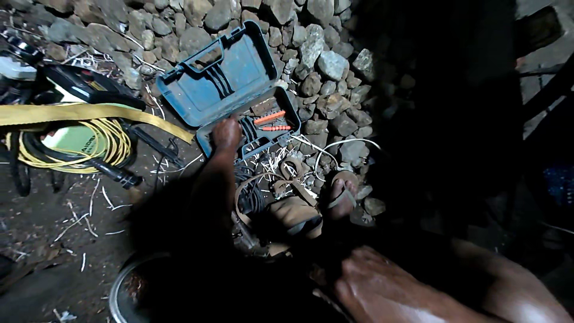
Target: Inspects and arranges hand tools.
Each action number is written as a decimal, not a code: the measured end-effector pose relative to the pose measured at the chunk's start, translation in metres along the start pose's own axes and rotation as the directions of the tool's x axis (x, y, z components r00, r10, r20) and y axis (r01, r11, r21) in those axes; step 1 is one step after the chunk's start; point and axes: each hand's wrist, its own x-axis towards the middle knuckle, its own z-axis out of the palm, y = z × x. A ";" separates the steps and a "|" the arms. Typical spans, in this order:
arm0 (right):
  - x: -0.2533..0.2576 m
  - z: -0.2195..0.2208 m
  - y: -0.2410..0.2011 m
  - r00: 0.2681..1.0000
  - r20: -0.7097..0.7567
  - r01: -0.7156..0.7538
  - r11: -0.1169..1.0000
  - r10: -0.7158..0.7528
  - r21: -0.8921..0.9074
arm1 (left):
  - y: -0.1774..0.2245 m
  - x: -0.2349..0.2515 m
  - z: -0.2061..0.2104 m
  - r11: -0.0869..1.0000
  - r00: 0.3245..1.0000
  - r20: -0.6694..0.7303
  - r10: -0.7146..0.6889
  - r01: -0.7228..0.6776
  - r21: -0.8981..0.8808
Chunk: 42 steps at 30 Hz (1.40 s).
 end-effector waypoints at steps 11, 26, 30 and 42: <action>0.001 0.005 0.000 0.999 -0.050 0.019 0.999 -0.021 -0.042 | -0.049 -0.015 0.038 0.994 0.985 -0.169 0.024 -0.042 -0.104; 0.012 0.011 -0.008 0.997 -0.065 0.033 0.997 -0.038 -0.073 | -0.046 -0.048 0.055 0.982 0.999 0.037 0.003 0.004 -0.189; 0.015 0.010 -0.010 0.998 -0.045 0.037 0.996 -0.040 -0.077 | -0.039 -0.060 0.047 0.978 0.996 0.085 -0.002 0.019 -0.208; 0.021 0.015 -0.011 0.999 -0.015 0.051 0.995 -0.053 -0.087 | -0.037 -0.085 0.062 0.961 0.996 0.090 0.011 0.014 -0.278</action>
